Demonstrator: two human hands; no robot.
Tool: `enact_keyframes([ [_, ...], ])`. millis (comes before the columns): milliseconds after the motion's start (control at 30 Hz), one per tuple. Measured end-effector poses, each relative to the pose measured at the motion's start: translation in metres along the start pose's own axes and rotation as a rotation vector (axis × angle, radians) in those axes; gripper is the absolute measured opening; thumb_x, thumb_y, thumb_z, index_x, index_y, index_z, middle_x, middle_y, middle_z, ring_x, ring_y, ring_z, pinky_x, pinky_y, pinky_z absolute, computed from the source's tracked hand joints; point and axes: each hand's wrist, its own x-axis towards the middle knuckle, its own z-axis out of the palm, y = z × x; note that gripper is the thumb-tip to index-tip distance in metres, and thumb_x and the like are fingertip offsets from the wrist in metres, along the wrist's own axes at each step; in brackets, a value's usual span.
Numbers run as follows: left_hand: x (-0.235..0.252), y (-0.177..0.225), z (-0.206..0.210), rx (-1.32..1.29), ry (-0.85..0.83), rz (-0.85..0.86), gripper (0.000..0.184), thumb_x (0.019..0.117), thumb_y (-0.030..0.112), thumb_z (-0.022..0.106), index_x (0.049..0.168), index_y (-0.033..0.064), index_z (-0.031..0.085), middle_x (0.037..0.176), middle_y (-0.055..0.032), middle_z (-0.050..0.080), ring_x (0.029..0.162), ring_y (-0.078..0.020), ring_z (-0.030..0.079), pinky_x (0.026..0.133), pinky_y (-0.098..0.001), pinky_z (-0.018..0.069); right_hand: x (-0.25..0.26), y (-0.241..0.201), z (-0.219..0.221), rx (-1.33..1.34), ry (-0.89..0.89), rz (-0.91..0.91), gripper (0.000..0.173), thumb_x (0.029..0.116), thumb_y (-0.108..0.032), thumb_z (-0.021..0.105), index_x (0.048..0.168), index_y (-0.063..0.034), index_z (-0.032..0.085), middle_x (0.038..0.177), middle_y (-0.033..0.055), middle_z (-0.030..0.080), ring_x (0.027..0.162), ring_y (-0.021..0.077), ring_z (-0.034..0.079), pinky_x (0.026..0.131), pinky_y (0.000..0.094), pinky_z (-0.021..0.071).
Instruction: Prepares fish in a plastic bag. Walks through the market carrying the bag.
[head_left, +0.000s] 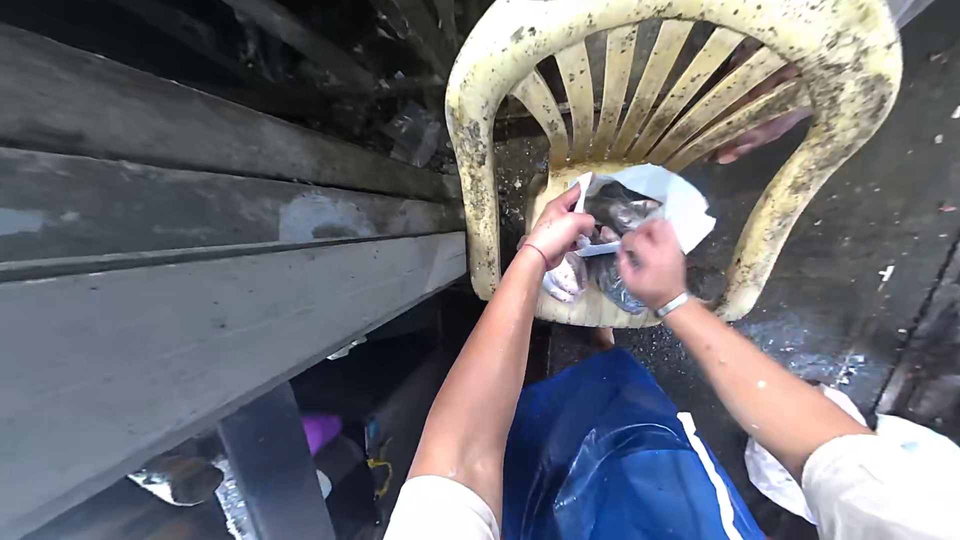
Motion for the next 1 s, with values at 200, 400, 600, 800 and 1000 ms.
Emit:
enact_keyframes([
  [200,-0.012,-0.022,-0.003,0.092,-0.058,0.064,0.087,0.0775,0.001,0.062,0.16,0.0188,0.04,0.119,-0.0115,0.064,0.082,-0.0163,0.061,0.064,-0.033,0.0532,0.001,-0.047,0.16,0.109,-0.639,0.344,0.043,0.0964,-0.029,0.063,0.129,-0.0012,0.066,0.13,0.0255,0.065,0.127,0.0426,0.058,0.107,0.0652,0.0429],
  [400,-0.033,-0.05,-0.015,0.132,-0.066,0.048,0.087,0.0755,0.005,0.064,0.158,0.0139,0.041,0.106,-0.0077,0.061,0.078,-0.0132,0.057,0.059,-0.0285,0.0485,0.045,-0.09,0.094,0.673,-0.601,1.084,0.056,0.1037,-0.015,0.06,0.15,0.0106,0.04,0.158,0.0252,0.041,0.15,0.0308,0.036,0.126,0.041,0.0257],
  [600,-0.025,-0.049,-0.017,0.103,-0.054,0.029,0.085,0.0778,0.005,0.064,0.158,0.0214,0.042,0.124,-0.0116,0.062,0.094,-0.0199,0.063,0.07,-0.0374,0.0563,-0.017,-0.041,0.12,0.089,-0.883,0.14,0.033,0.0941,-0.01,0.067,0.127,-0.0082,0.07,0.133,0.0207,0.065,0.128,0.0418,0.058,0.108,0.0641,0.0456],
  [800,-0.025,-0.039,-0.018,-0.028,0.004,-0.09,0.077,0.088,-0.002,0.057,0.158,0.0241,0.041,0.137,-0.0131,0.062,0.105,-0.026,0.068,0.08,-0.044,0.0604,-0.062,-0.032,-0.028,0.493,-0.482,0.156,0.008,0.0826,0.003,0.069,0.077,-0.0026,0.067,0.094,0.0105,0.069,0.09,0.0233,0.067,0.082,0.0466,0.0581],
  [1000,-0.03,-0.054,-0.003,-0.008,-0.008,-0.122,0.085,0.0876,-0.003,0.058,0.162,0.0285,0.032,0.142,-0.0137,0.058,0.108,-0.0278,0.065,0.077,-0.046,0.0583,-0.034,-0.034,-0.133,0.472,0.007,0.332,0.014,0.083,-0.006,0.062,0.071,-0.0076,0.054,0.076,0.0035,0.055,0.066,0.011,0.051,0.059,0.0314,0.0433],
])
